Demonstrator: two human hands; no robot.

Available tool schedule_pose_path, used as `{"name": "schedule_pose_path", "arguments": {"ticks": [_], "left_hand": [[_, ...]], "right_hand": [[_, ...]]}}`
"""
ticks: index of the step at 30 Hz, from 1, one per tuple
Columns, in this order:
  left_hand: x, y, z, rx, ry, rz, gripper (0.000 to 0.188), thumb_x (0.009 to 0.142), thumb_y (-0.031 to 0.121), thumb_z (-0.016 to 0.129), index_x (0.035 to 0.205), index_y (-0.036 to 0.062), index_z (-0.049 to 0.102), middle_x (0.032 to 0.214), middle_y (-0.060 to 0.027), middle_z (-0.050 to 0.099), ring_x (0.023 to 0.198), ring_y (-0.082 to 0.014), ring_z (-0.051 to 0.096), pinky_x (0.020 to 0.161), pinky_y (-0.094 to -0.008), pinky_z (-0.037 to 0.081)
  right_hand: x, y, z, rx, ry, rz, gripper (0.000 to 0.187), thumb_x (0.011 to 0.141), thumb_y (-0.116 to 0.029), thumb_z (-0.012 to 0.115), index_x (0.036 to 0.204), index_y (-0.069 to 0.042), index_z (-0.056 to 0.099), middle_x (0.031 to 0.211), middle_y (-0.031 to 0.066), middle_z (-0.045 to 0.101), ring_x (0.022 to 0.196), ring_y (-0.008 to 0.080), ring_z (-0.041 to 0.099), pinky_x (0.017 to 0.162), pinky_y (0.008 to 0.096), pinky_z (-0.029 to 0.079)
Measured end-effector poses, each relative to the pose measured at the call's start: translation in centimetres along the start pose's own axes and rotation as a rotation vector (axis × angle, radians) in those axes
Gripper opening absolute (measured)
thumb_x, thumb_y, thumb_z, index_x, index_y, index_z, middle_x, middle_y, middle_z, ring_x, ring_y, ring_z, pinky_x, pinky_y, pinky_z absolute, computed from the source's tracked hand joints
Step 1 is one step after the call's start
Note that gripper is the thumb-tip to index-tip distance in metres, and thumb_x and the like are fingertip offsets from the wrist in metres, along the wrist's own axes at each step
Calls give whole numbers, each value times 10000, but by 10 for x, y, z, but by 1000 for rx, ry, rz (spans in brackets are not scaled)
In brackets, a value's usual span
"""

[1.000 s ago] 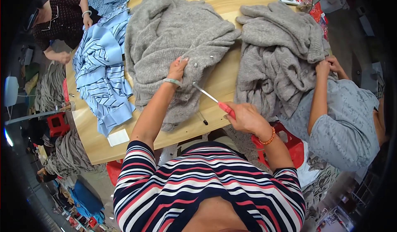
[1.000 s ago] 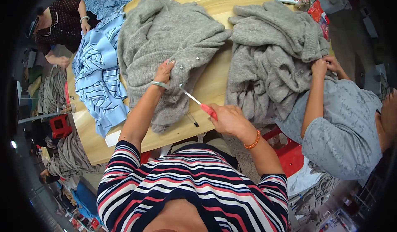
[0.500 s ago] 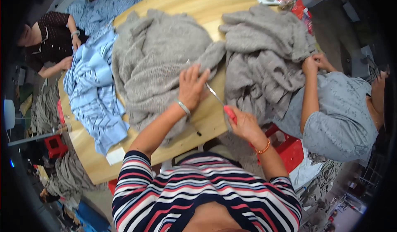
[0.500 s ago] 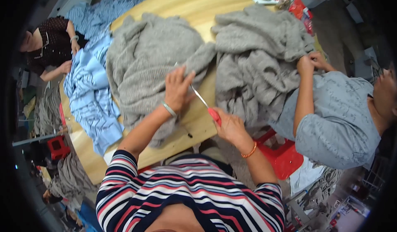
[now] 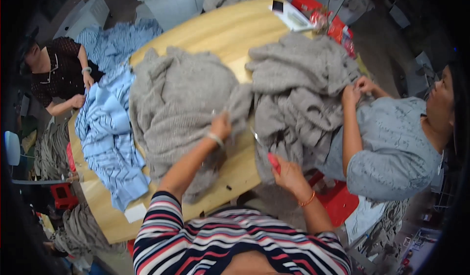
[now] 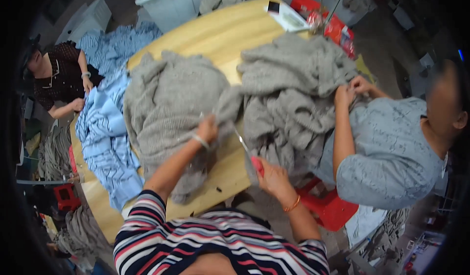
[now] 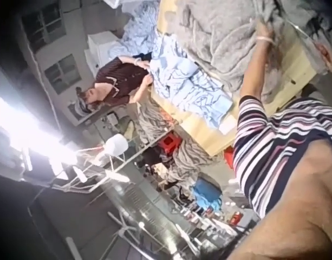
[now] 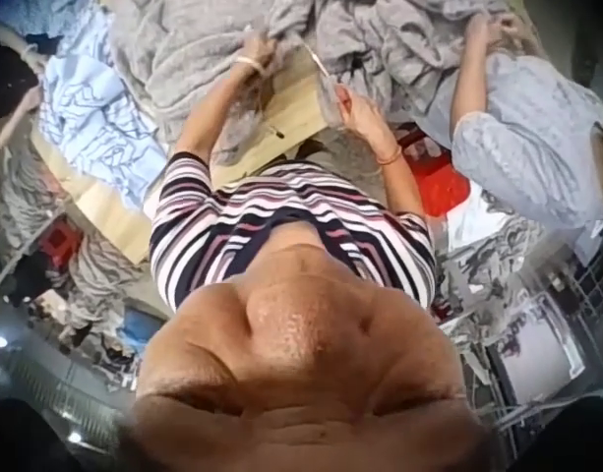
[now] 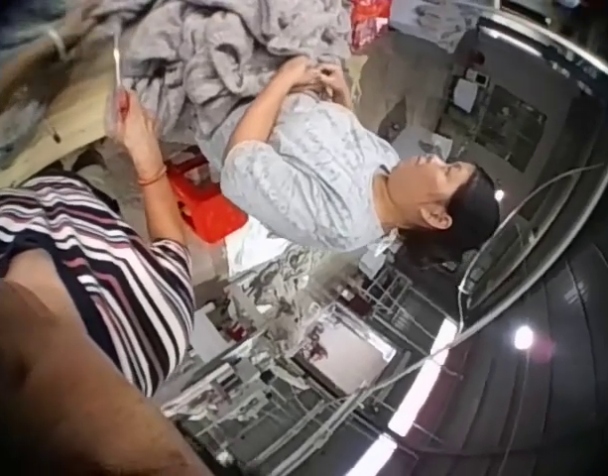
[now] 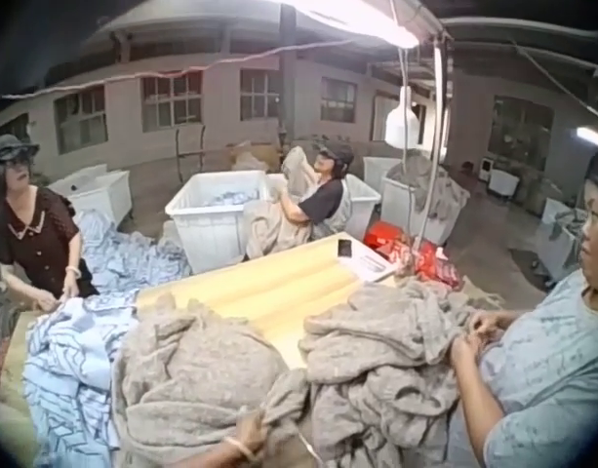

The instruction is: Trim loose threads or tags from gray and blue clothing items using scissors.

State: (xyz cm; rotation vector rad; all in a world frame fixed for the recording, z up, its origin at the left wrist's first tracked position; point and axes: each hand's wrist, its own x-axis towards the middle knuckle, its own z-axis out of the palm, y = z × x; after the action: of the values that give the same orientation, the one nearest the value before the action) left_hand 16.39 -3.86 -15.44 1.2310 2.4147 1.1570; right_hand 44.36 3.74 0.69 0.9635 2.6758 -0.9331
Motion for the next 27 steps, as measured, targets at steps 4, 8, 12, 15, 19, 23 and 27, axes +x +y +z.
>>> {"name": "schedule_pose_path", "arguments": {"ticks": [4,8,12,15,19,23,27], "left_hand": [[38,-42,-48,-798,-44,-497,298,869,157,592,1127,8,585,928,-75,653,803,-168,603,723,-316,490],[27,-89,-56,-914,63,-468,288,878,97,595,1152,12,579,964,-51,663,818,-140,609,731,-291,494],[18,-60,-36,-926,189,-418,293,875,76,603,1158,7,577,1016,-53,663,862,-138,606,777,-278,486],[14,-52,-39,-801,217,-358,278,870,36,556,1145,-5,574,994,-58,665,866,-140,603,776,-278,479],[14,-58,-38,-781,259,-290,298,844,2,505,1134,-8,573,970,-72,666,864,-157,603,782,-290,477],[8,-64,-32,-608,276,-203,309,836,32,516,1137,-19,567,963,-95,668,874,-208,615,801,-326,478],[6,-50,-32,-433,248,-168,285,841,46,542,1113,-35,564,955,-131,661,875,-231,621,810,-353,478]], "right_hand": [[10,-18,-18,42,-12,-49,433,833,-241,609,1241,-120,530,881,239,645,847,436,610,759,496,490],[20,-40,-19,-22,-83,-156,432,835,-258,610,1235,-115,532,871,239,645,840,433,610,754,494,485],[29,-50,-18,-23,-243,-195,416,845,-281,601,1224,-120,539,862,236,648,827,440,612,759,501,478],[32,-55,-19,-59,-272,-194,402,856,-274,588,1223,-120,536,871,234,650,841,429,618,769,497,481],[36,-58,-17,-102,-283,-268,372,861,-258,583,1202,-115,542,868,225,654,836,411,626,752,486,493],[57,-63,-31,-69,-67,-158,312,857,-260,590,1126,-105,572,824,220,651,823,401,628,731,494,495],[59,-50,-19,-128,-221,-209,278,851,-284,571,1056,-97,589,871,204,658,853,400,631,734,500,495]]}}
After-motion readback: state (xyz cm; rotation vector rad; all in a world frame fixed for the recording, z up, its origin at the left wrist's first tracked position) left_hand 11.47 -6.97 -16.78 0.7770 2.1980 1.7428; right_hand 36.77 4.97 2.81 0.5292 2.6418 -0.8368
